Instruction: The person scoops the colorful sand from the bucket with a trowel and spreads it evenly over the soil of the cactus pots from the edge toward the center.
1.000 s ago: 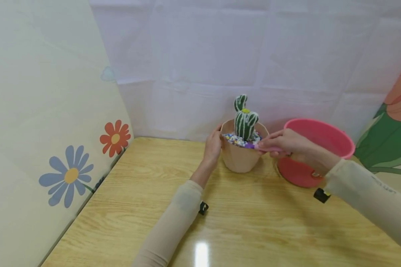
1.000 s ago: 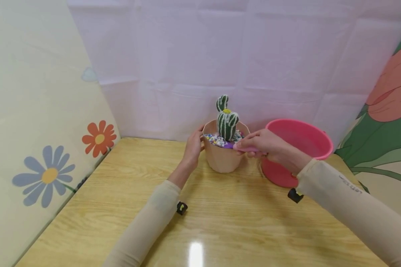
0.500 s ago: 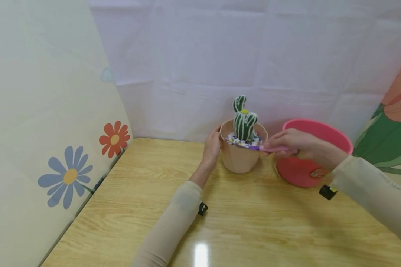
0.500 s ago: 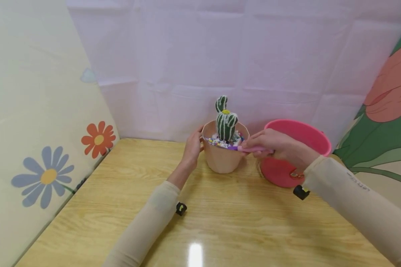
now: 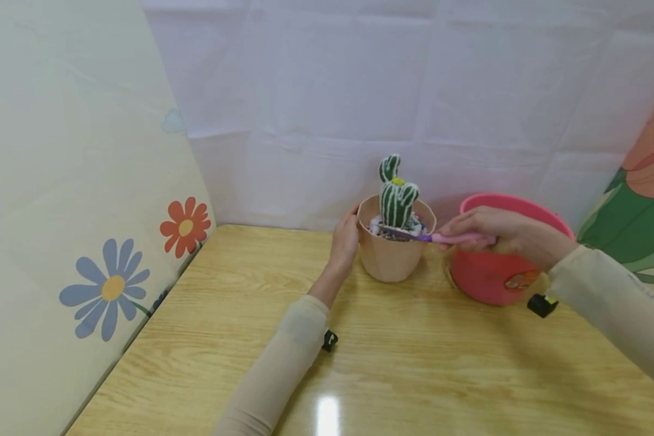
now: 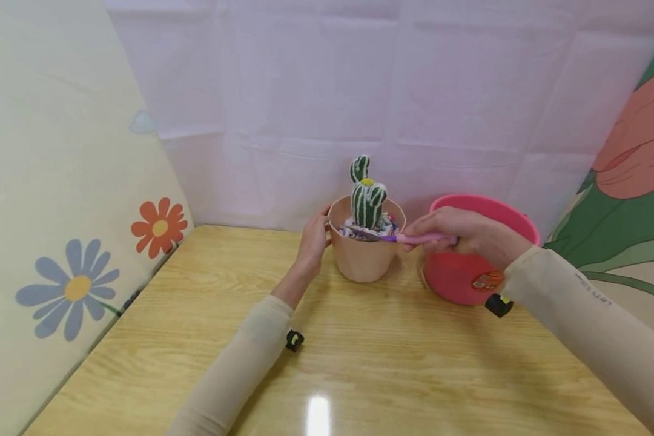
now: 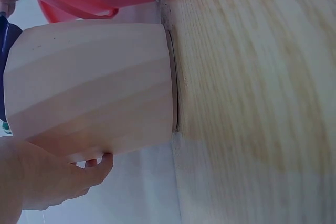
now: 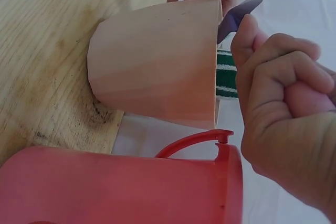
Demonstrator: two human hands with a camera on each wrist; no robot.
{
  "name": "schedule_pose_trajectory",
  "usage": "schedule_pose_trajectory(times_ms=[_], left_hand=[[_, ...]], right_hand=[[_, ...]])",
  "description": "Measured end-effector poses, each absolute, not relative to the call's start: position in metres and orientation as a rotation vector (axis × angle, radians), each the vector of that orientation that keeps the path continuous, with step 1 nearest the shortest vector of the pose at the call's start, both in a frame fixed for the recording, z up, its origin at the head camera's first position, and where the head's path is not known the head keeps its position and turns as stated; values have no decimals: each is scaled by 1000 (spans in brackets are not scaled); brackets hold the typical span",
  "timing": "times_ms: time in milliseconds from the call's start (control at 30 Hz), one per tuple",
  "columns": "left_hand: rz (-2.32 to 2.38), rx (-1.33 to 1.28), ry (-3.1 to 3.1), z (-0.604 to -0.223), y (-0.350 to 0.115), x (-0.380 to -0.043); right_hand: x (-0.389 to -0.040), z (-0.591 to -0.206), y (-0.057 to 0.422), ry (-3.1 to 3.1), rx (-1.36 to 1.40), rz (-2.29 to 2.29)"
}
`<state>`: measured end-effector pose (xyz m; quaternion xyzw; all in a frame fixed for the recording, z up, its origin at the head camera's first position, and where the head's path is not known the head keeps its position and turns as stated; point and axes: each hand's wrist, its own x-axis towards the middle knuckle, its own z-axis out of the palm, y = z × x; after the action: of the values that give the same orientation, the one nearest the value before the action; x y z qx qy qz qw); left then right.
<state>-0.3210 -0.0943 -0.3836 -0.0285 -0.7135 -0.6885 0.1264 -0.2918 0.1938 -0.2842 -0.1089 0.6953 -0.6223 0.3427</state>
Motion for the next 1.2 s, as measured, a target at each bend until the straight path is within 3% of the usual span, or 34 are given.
schedule_pose_trajectory(times_ms=[600, 967, 1200], left_hand=[[-2005, -36, -2062, -376, -91, -322], [-1899, 103, -2023, -373, -87, -312], [-1794, 50, -1948, -363, -85, -305]], right_hand=[[-290, -268, 218, 1687, -352, -1666], [-267, -265, 226, 2054, -251, -1600], [-251, -255, 238, 2229, -209, -1546]])
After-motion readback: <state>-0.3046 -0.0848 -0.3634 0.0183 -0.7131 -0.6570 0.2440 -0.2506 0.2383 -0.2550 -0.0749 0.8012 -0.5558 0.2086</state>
